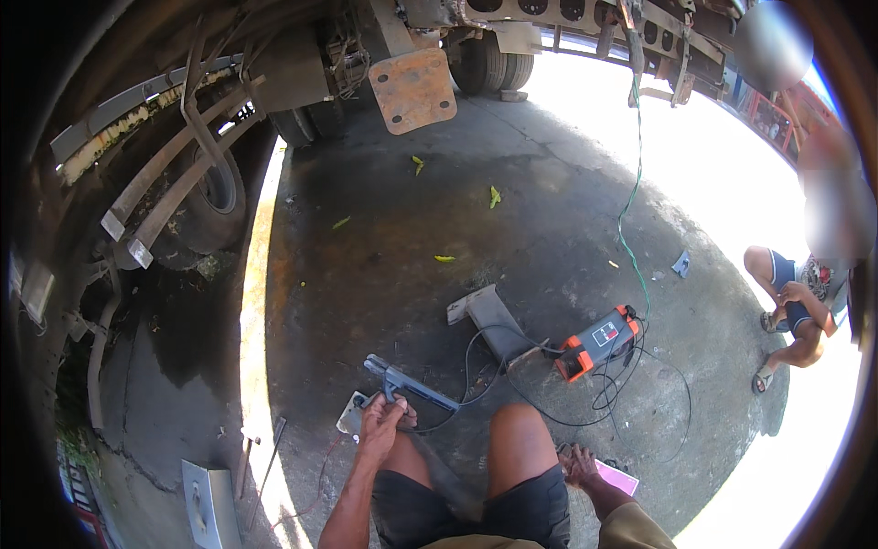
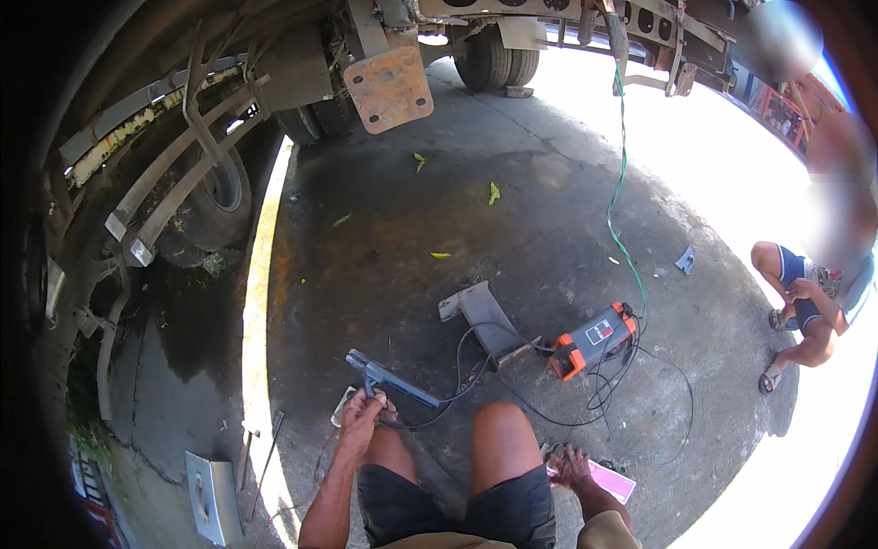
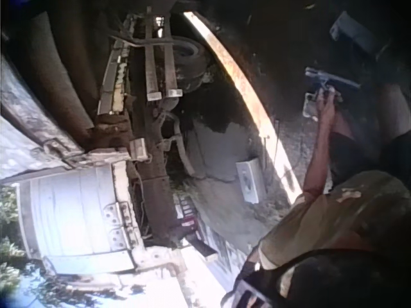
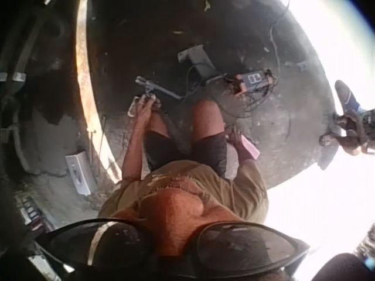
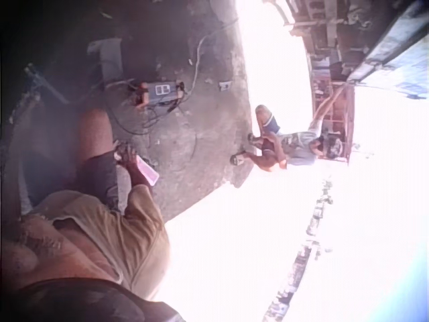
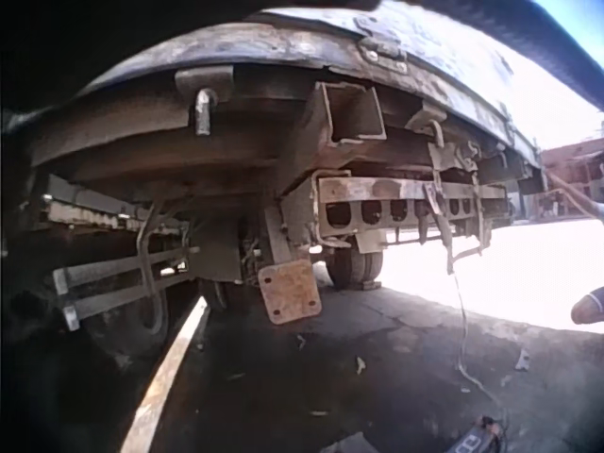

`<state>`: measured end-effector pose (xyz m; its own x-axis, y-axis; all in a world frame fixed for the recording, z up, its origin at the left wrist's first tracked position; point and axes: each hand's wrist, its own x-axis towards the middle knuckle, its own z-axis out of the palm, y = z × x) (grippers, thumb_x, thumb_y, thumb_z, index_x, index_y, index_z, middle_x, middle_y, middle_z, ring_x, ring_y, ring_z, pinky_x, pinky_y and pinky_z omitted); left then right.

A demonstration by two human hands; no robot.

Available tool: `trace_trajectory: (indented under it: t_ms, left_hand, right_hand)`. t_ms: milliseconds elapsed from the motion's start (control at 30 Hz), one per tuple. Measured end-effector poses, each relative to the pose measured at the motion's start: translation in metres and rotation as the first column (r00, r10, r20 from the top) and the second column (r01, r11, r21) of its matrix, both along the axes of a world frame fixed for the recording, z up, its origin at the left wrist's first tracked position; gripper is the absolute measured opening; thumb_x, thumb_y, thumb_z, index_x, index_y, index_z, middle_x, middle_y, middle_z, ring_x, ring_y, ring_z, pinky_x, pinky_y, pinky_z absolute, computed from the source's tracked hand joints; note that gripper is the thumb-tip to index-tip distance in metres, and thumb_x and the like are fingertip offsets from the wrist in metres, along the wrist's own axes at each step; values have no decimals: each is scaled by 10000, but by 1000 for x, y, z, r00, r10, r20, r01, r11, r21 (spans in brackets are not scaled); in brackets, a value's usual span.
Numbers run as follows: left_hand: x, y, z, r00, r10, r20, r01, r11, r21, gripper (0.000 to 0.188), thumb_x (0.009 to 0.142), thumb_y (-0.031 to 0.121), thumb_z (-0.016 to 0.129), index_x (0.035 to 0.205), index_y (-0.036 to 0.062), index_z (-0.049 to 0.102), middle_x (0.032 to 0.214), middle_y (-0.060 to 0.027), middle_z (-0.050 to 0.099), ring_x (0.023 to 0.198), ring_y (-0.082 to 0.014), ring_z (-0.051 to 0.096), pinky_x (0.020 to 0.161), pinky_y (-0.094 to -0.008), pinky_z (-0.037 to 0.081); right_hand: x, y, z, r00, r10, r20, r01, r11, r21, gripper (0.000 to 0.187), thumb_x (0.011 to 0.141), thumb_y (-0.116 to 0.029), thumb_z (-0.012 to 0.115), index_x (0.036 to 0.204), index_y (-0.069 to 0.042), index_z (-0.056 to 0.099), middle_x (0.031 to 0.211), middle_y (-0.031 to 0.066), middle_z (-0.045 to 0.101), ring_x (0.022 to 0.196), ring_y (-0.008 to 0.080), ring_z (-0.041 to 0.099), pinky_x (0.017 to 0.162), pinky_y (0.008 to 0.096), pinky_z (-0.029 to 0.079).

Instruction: The person kneels under a vehicle and uses a welding torch to weld a metal plate attached to the undercarriage. They repeatedly position the torch, create sparks, and adjust the metal plate while another person sits nearby.

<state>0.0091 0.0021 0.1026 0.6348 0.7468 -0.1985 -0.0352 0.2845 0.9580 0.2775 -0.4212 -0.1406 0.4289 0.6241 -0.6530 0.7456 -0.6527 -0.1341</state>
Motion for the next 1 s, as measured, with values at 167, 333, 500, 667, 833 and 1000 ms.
trace_trajectory:
  t_ms: [167, 333, 500, 667, 833, 1000]
  left_hand:
    - [2, -1, -1, 1000, 21, -5, -21, 999, 33, 48, 1055, 95, 624, 1077, 52, 629, 873, -78, 717, 762, -163, 711, 720, -303, 609]
    - [-9, 0, 0, 999, 43, -33, -41, 998, 43, 72, 1050, 133, 644, 1054, 61, 647, 858, -62, 713, 729, -129, 689, 689, -267, 576]
    - [-3, 1, -3, 1000, -6, -25, 7, 998, 70, 98, 1044, 170, 670, 1067, 75, 655, 865, -51, 716, 740, -127, 687, 677, -257, 552]
    - [3, 0, 1, 1000, -19, -8, 20, 997, 74, 121, 1039, 186, 681, 1079, 75, 657, 884, -51, 715, 769, -136, 689, 706, -274, 551]
    - [1, 1, 2, 999, -28, -44, 32, 995, 95, 144, 1037, 196, 685, 1099, 69, 661, 900, -52, 712, 788, -133, 683, 726, -280, 552]
    - [4, -1, 6, 998, -39, -48, 43, 994, 97, 160, 1033, 193, 690, 1123, 64, 663, 922, -53, 711, 813, -135, 683, 735, -292, 558]
  right_hand:
    - [-24, -2, 34, 964, -266, 15, 264, 963, 60, 804, 844, -545, 757, 1545, -311, 440, 1548, 285, 384, 1417, 515, 417, 1134, 646, 373]
    - [-35, -20, 99, 881, -468, -68, 460, 881, -110, 902, 702, -397, 878, 1481, -235, 451, 1402, 247, 546, 1286, 515, 564, 1015, 673, 482]
    - [3, -55, 118, 752, -649, -114, 659, 738, 142, 923, 654, -286, 895, 1452, -112, 465, 1284, 260, 623, 1249, 444, 610, 1009, 513, 541]
    - [-6, -73, 85, 782, -618, -84, 616, 746, 253, 891, 661, -266, 885, 1429, -106, 460, 1274, 266, 623, 1184, 470, 635, 985, 502, 551]
    - [-28, -61, 79, 718, -696, -29, 690, 705, 164, 999, 715, -359, 924, 1542, -169, 396, 1433, 237, 576, 1342, 467, 550, 1073, 612, 489]
    - [-38, -71, 65, 825, -559, -87, 565, 822, 72, 998, 699, -491, 944, 1522, -180, 472, 1633, 229, 411, 1504, 516, 356, 1136, 738, 360]
